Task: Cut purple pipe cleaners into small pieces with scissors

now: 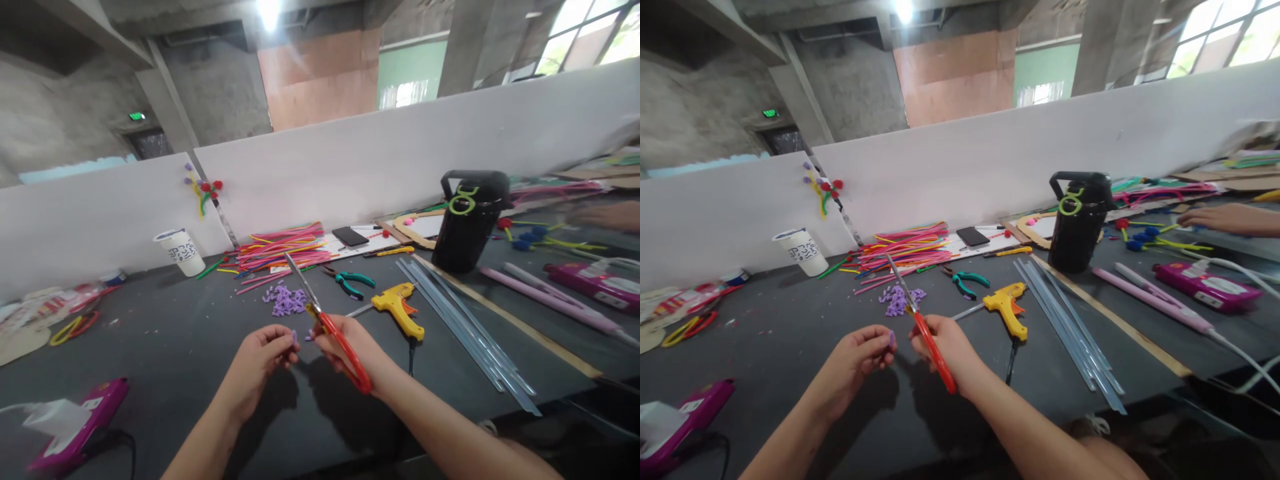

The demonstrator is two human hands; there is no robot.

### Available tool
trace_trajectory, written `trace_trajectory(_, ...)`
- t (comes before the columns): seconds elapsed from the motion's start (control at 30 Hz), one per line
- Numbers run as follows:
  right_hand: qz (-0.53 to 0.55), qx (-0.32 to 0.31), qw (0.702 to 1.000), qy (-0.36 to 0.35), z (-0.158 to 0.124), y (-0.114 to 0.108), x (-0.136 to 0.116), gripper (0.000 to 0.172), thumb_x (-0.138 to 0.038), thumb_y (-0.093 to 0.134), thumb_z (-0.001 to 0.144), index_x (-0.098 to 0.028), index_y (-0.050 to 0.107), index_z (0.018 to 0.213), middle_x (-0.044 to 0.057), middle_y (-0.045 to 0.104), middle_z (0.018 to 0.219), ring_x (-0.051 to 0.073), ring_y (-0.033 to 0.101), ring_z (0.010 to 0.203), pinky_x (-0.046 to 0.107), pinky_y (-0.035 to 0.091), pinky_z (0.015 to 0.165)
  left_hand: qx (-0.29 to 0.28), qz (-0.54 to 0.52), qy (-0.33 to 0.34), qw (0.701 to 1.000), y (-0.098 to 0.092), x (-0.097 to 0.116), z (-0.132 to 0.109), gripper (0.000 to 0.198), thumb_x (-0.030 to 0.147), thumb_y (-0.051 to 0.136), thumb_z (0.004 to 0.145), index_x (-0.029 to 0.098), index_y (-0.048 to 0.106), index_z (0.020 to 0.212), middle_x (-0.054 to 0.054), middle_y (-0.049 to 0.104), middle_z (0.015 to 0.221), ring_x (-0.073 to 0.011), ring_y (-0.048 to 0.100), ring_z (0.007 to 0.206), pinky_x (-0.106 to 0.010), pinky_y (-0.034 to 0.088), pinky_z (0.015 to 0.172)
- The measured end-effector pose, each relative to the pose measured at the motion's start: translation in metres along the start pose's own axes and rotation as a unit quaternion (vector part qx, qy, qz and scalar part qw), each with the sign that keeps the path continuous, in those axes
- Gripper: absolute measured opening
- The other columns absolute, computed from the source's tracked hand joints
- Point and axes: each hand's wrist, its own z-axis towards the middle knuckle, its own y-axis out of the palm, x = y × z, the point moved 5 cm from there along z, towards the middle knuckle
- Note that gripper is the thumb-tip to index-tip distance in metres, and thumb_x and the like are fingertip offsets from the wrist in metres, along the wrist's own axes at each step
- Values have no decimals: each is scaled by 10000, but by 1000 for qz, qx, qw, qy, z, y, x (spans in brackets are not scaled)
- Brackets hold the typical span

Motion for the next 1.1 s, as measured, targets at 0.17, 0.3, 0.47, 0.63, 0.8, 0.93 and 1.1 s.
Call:
trace_trajectory(0.17,116,-50,992,0,-10,21,-5,178,-349,495,693,-176,466,661,-77,419,418,54,359,330,157,284,321,-34,-48,-11,998,15,0,-14,113,240,603,693,130,596,664,-4,591,597,-85,522,525,-189,382,522)
trace_trajectory(0.3,109,-49,993,-16,-9,21,-3,147,-283,558,664,-174,463,638,-83,436,426,47,364,339,151,291,329,-5,41,13,999,12,8,-19,118,234,588,696,135,588,632,3,581,508,-96,501,496,-201,378,516)
trace_trajectory(0.47,71,-35,996,-41,-8,22,0,59,-206,506,682,-180,469,643,-93,410,418,50,370,343,148,299,333,-25,55,12,998,15,13,-24,102,223,582,679,133,606,637,-9,597,522,-117,510,506,-225,391,523)
trace_trajectory(0.63,86,-23,995,-48,-13,22,-5,67,-232,508,684,-181,469,667,-95,406,402,55,366,340,154,289,330,-65,34,-8,997,14,10,-28,101,207,594,664,134,590,595,-2,571,516,-107,505,486,-223,391,518)
trace_trajectory(0.8,112,-1,991,-67,-15,15,-14,156,-311,485,722,-188,419,651,-103,379,367,55,352,324,167,312,346,-19,58,11,998,-3,11,-25,78,195,604,658,142,589,603,15,560,523,-95,497,480,-211,384,514)
trace_trajectory(0.93,81,-125,989,-19,-18,29,-9,91,-252,499,677,-181,445,660,-101,404,379,50,368,321,151,318,335,46,20,33,998,-21,11,-20,114,245,586,697,140,587,651,-9,594,603,-106,517,544,-221,394,559)
trace_trajectory(1.1,46,-176,983,-23,-21,40,-6,50,-192,508,640,-171,481,676,-84,465,422,47,400,355,135,318,348,60,-15,32,998,-29,8,-19,94,241,599,698,149,584,687,-4,604,655,-98,520,564,-218,396,576)
